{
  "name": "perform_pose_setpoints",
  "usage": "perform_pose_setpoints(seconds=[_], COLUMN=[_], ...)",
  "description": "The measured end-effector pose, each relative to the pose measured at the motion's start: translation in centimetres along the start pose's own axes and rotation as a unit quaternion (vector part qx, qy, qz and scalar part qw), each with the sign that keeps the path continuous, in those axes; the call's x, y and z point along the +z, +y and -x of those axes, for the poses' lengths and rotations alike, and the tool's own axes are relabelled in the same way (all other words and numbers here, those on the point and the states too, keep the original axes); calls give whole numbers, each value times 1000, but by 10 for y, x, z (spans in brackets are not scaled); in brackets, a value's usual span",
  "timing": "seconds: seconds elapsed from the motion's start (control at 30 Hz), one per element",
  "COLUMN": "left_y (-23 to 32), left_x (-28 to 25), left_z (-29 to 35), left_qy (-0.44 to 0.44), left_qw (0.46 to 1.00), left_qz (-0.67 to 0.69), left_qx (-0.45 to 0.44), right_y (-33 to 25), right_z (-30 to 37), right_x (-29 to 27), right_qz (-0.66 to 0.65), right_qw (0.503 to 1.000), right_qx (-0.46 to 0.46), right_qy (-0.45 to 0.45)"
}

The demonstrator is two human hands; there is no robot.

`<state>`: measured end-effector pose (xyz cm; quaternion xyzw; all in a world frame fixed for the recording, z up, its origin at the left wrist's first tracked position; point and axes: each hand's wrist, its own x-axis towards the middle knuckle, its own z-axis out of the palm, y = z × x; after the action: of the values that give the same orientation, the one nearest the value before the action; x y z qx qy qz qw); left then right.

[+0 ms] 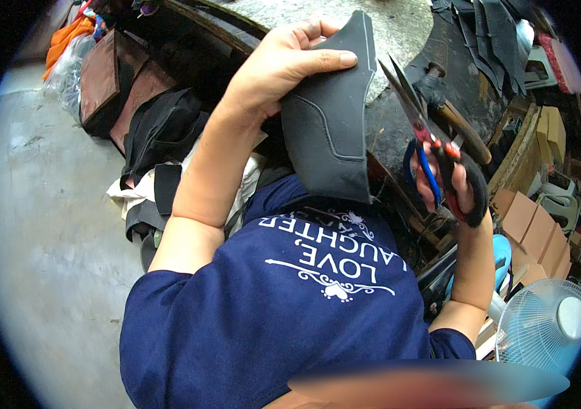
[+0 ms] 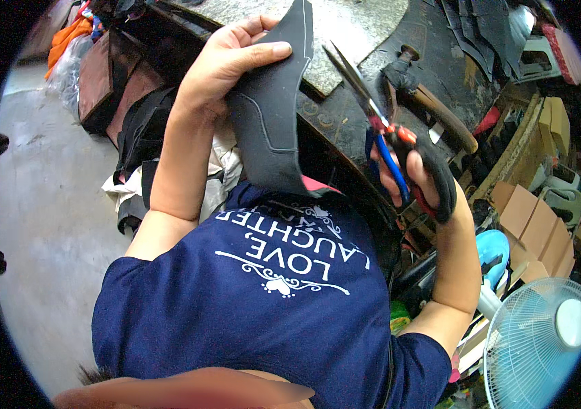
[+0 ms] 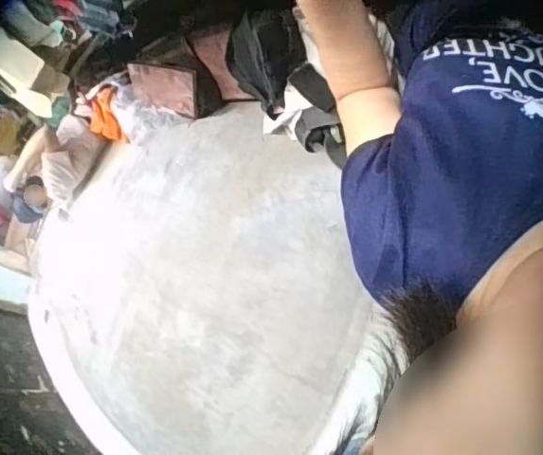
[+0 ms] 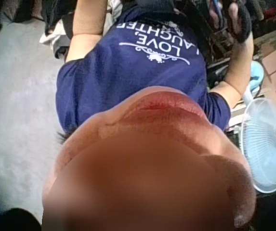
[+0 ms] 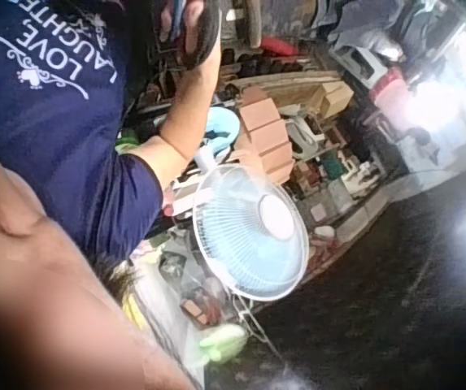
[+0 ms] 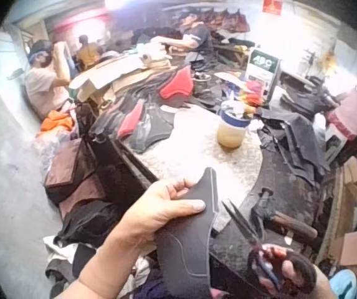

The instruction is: The person cuts black and red leather pieces using shears, repeatedly aligns them, and trims edges. The person handles multiple leather pieces, turning them over and adjusting their position on the workbench.

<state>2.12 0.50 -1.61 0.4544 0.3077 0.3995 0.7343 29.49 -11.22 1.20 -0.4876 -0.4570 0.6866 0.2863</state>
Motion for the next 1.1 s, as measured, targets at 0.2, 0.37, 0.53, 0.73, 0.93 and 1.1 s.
perform_pose_setpoints(seconds=[0.2,0.37,0.53,0.73,0.93,1.1], left_y=[4,7,7,6,1,-5], left_x=[-11,-14,-13,-16,-19,-24], left_z=[-4,-5,-4,-4,-7,-9], left_qy=[-47,-52,-60,-88,-108,-113], left_qw=[998,991,990,984,978,977], left_qz=[-9,88,86,118,145,143], left_qx=[-30,-92,-93,-99,-103,-110], right_y=[-13,-17,-18,-16,-15,-13], right_z=[9,9,8,7,6,5], right_x=[-2,3,5,-1,0,-2], right_qz=[83,32,39,71,47,60], right_qw=[994,997,996,994,995,994], right_qx=[64,71,78,58,68,70], right_qy=[-38,-28,-29,-53,-62,-57])
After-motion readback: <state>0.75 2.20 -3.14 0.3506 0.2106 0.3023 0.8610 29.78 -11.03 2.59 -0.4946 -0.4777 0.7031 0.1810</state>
